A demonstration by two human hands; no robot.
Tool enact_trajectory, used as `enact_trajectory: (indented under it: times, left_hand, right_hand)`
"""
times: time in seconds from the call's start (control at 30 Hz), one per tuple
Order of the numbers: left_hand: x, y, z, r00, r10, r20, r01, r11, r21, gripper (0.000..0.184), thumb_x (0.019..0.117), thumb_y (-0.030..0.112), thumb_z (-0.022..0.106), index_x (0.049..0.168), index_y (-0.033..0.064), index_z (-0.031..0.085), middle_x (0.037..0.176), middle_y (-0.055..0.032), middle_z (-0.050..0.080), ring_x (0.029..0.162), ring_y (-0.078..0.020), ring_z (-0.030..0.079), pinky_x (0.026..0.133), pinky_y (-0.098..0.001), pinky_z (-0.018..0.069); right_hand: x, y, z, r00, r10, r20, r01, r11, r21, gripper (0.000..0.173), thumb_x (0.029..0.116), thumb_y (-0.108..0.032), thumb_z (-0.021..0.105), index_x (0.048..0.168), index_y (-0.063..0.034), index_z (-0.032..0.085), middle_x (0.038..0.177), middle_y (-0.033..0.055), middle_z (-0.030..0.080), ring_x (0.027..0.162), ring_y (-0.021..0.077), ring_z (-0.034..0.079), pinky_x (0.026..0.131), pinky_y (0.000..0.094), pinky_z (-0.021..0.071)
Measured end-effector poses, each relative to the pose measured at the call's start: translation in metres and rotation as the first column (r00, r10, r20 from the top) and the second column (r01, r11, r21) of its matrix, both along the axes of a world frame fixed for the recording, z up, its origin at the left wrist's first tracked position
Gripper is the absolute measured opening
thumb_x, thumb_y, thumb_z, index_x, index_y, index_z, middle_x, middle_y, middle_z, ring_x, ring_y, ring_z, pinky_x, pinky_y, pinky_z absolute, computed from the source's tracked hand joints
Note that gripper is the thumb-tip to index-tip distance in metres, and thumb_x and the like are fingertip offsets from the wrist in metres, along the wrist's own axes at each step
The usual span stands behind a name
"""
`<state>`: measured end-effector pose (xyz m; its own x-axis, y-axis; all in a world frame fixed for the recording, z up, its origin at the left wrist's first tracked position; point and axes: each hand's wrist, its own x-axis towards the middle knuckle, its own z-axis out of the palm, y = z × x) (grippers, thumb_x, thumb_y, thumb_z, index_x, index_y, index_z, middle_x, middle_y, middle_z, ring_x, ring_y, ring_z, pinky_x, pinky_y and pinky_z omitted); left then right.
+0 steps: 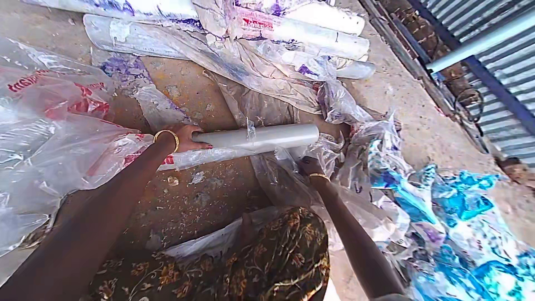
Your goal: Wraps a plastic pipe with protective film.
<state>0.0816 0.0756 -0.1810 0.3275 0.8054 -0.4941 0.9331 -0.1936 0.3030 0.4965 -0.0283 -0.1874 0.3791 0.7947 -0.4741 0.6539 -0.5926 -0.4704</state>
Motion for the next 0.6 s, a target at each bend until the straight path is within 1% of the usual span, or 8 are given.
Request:
enact_trajectory:
  times: [0.07,0.17,0.27,0.33,0.4,0.47,0.53,0.6]
  left_hand:
    - [0.001,0.001,0.0,1.0,-0.009,-0.01,0.009,1.0,-0.014,0.064,0.0918,0.059,0.069,0.139,0.0162,0.063,0.123,-0.0213,0.07,0.118,-0.0419,0.065,0.101,-0.0662,0.0445]
    - [0.0,0.003,0.001,0.999,-0.042,-0.034,0.041,0.999,-0.021,0.063,0.0944,0.057,0.067,0.14,0.0138,0.062,0.122,-0.0216,0.07,0.118,-0.0414,0.065,0.101,-0.0651,0.0456]
    - [0.002,0.004,-0.002,0.999,-0.034,-0.032,0.034,0.999,-0.016,0.067,0.0942,0.056,0.067,0.144,0.0125,0.058,0.13,-0.0211,0.067,0.124,-0.0405,0.062,0.106,-0.0645,0.0425]
    - [0.015,-0.002,0.006,0.999,-0.022,0.024,0.021,1.0,0.022,0.082,0.0934,0.049,0.072,0.156,0.0073,0.041,0.157,-0.0249,0.043,0.146,-0.0429,0.04,0.117,-0.0674,0.0256]
    - [0.048,-0.02,0.018,0.969,-0.111,0.219,0.057,0.969,0.242,0.086,0.0864,0.029,0.083,0.156,0.0017,0.039,0.164,-0.0283,0.028,0.153,-0.0439,0.027,0.121,-0.0671,0.0137]
    - [0.105,-0.048,0.021,0.797,-0.266,0.542,0.052,0.925,0.377,0.079,0.0851,0.022,0.08,0.151,-0.003,0.045,0.161,-0.0257,0.036,0.151,-0.0388,0.034,0.124,-0.0555,0.0222]
    - [0.174,-0.095,0.039,0.479,-0.028,0.877,0.052,0.999,0.003,0.057,0.1007,0.012,0.062,0.151,-0.0051,0.043,0.159,-0.0194,0.044,0.147,-0.024,0.043,0.122,-0.0372,0.0318]
    - [0.226,-0.142,0.059,0.22,0.246,0.944,0.035,0.965,-0.26,0.038,0.1036,0.006,0.054,0.138,-0.0112,0.055,0.135,-0.0235,0.063,0.119,-0.0157,0.064,0.102,-0.027,0.0501]
  right_hand:
    - [-0.005,-0.016,0.003,0.998,-0.022,-0.052,0.028,0.993,0.117,0.029,0.0999,-0.012,0.065,0.115,0.0122,0.063,0.11,0.0256,0.067,0.098,0.0271,0.065,0.093,0.0417,0.0506]
    - [-0.007,-0.055,0.03,0.973,-0.087,-0.214,0.151,0.94,0.306,0.026,0.1061,-0.01,0.055,0.115,0.0133,0.063,0.102,0.0193,0.068,0.088,0.014,0.067,0.083,0.0281,0.0557]
    - [0.002,-0.122,0.071,0.991,0.047,0.124,-0.1,0.877,0.47,0.026,0.1027,-0.005,0.055,0.102,0.0147,0.07,0.099,0.0282,0.07,0.093,0.0316,0.068,0.088,0.0448,0.0526]
    - [0.004,-0.157,0.095,0.941,0.089,0.326,-0.264,0.797,0.543,0.021,0.0967,-0.004,0.06,0.093,0.0112,0.073,0.095,0.0286,0.07,0.09,0.0377,0.069,0.084,0.0495,0.0547]
    - [0.0,-0.17,0.107,0.932,0.101,0.348,-0.307,0.732,0.609,0.019,0.0927,-0.005,0.062,0.09,0.0094,0.074,0.092,0.0248,0.071,0.086,0.0282,0.071,0.081,0.0379,0.0572]
    - [-0.014,-0.164,0.112,0.991,0.094,0.092,-0.132,0.732,0.668,0.015,0.091,-0.001,0.063,0.094,0.0094,0.073,0.092,0.0136,0.072,0.084,0.0077,0.069,0.08,0.0204,0.0571]
    - [-0.039,-0.144,0.108,0.929,0.01,-0.37,0.249,0.723,0.645,0.009,0.0883,0.01,0.062,0.09,0.0027,0.067,0.08,-0.0014,0.072,0.071,0.0012,0.07,0.07,0.0186,0.0605]
    - [-0.064,-0.123,0.106,0.71,-0.101,-0.697,0.549,0.7,0.457,0.018,0.0934,0.015,0.055,0.09,-0.0007,0.064,0.073,-0.0008,0.073,0.065,0.0074,0.071,0.064,0.0248,0.0627]
